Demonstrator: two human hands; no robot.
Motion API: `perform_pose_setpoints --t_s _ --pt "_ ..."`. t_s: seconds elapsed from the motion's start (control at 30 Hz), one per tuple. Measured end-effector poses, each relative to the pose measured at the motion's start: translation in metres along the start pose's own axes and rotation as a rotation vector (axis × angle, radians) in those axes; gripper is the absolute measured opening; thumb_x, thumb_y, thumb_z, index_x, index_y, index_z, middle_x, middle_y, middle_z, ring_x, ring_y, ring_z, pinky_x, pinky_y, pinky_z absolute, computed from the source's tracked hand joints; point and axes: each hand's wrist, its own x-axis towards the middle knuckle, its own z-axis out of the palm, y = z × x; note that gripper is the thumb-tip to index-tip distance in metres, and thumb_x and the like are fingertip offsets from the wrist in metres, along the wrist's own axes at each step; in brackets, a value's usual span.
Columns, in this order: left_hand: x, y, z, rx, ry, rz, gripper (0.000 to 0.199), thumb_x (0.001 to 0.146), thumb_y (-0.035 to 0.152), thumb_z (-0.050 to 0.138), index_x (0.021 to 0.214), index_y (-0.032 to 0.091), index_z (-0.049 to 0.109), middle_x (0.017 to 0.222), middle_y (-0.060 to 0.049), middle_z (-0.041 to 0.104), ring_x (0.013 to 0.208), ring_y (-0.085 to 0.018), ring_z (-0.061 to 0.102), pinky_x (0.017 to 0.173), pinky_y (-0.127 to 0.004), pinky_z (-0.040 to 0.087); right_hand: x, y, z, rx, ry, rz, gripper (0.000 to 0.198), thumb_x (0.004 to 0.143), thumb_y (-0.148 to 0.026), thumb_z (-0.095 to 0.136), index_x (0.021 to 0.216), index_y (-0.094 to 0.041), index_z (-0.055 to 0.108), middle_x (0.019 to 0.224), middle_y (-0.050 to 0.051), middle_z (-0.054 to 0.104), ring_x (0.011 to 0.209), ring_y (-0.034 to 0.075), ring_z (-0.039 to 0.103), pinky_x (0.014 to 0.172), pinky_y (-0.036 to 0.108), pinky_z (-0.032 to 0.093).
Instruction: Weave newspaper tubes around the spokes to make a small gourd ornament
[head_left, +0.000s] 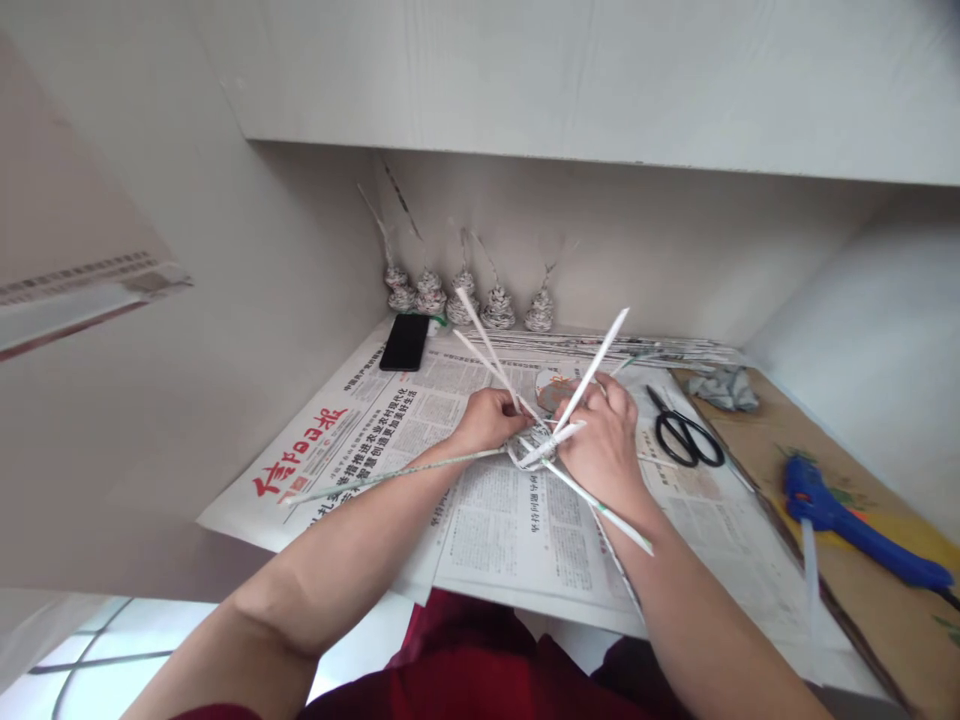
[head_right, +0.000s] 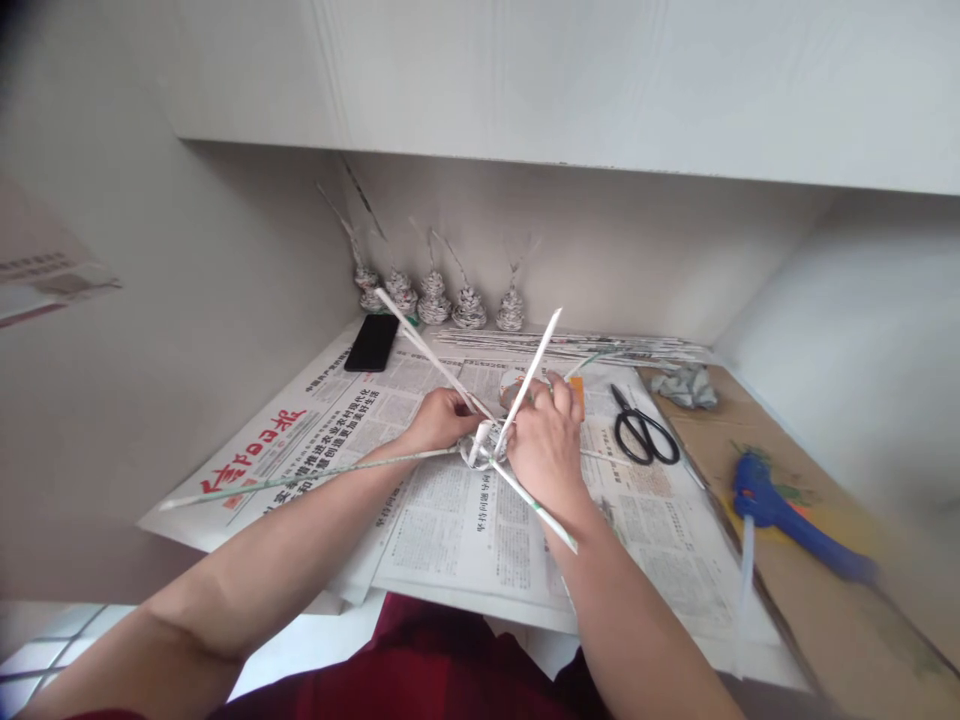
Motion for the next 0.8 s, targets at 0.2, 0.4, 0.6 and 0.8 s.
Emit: perform_pose_setpoints --t_s 0.2,0.4,0.6,0.8 --pt "0.000 0.002 -0.002 -0.009 0.001 0.008 0.018 0.066 0.020 0.069 0.081 0.013 0.076 0.070 -0.003 0.071 0.064 -0.013 0.062 0.059 -0.021 0.046 0.004 0.002 -0.002 0.007 -0.240 -0.048 0.017 0.078 -0.013 0.052 0.079 -0.020 0.067 0.081 0.008 0.068 0.085 0.025 0.057 0.082 0.036 0.038" --pt "-0.001 0.003 0.001 -0.156 0.004 0.015 0.008 0.063 0.013 0.071 0.071 0.011 0.072 0.069 -0.005 0.070 0.063 -0.012 0.062 0.061 -0.021 0.048 -0.001 0.002 0.000 0.032 -0.241 0.081 0.020 0.083 -0.034 0.056 0.073 -0.023 0.069 0.073 0.009 0.068 0.075 0.024 0.059 0.065 0.033 0.038" --pt "-0.001 0.002 -0.001 -0.072 -0.001 0.081 0.012 0.066 0.012 0.067 0.076 0.014 0.074 0.074 -0.004 0.073 0.068 -0.013 0.065 0.065 -0.021 0.050 -0.002 0.009 0.013 0.121 -0.367 0.224 0.032 0.089 -0.038 0.046 0.080 -0.023 0.073 0.068 0.009 0.068 0.061 0.023 0.061 0.058 0.032 0.034" --pt "0.000 0.003 -0.004 -0.011 -0.005 0.091 0.014 0.069 0.018 0.069 0.081 0.014 0.076 0.078 -0.004 0.074 0.072 -0.016 0.067 0.067 -0.022 0.049 0.003 0.016 0.019 0.261 -0.408 0.271 0.023 0.084 -0.029 0.050 0.084 -0.025 0.073 0.076 0.007 0.072 0.069 0.023 0.063 0.057 0.030 0.036"
